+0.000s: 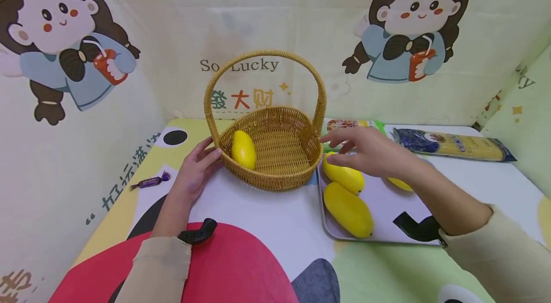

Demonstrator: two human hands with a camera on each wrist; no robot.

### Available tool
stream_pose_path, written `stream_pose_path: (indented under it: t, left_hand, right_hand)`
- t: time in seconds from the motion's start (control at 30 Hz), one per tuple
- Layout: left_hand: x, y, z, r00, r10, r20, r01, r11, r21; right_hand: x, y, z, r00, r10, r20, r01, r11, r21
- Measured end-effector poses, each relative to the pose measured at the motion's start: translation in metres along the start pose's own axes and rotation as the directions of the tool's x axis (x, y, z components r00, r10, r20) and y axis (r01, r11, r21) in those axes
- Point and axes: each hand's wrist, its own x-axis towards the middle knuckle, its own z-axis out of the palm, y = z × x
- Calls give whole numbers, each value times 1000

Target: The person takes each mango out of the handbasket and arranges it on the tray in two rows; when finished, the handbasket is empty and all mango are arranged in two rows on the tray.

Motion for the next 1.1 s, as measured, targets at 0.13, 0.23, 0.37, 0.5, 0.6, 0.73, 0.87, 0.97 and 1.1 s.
stream_pose_path:
  t: [0.13, 0.23, 0.37, 0.5, 0.6, 0.73, 0.87, 0.97, 1.1]
  left_hand:
    - [0, 0, 1, 1000, -3, 3, 3, 1000, -2]
    - [0, -1, 0, 1000, 2, 3, -2, 1000, -2]
    - [1, -1, 0, 1000, 0, 3, 0, 1000, 2]
    - [1, -1, 0, 1000, -2, 5, 2, 1000, 5]
    - [1, -1, -1, 1000, 2, 3, -2, 1000, 6]
    - [0, -1, -2, 1000, -1, -5, 1, 1000, 9]
    - [0, -1, -3, 1000, -8, -5, 8, 1000, 7]
    - [1, -1, -2, 1000, -12, -4, 12, 1000, 2]
    - [3, -1, 0, 1000, -7, -4, 7, 1000, 0]
  right_hand:
    - [16, 0, -4, 1000, -4, 1, 4, 1000, -19]
    - [28, 1, -5, 1000, 5, 11, -5, 1000, -4]
    - [42, 5, -5, 999, 0, 43, -2, 998, 56]
    - [55, 3, -7, 996, -12, 90, 3, 995, 99]
    - [67, -1, -9, 992, -4, 127, -11, 993, 121]
    - [83, -4, -6, 984, 10, 179, -37, 988, 148]
    - [98, -9, -3, 975, 19, 222, -58, 983, 172]
    - [108, -15, -2, 967, 23, 254, -70, 982, 177]
    - [121, -22, -2, 951, 34, 306, -89, 982, 168]
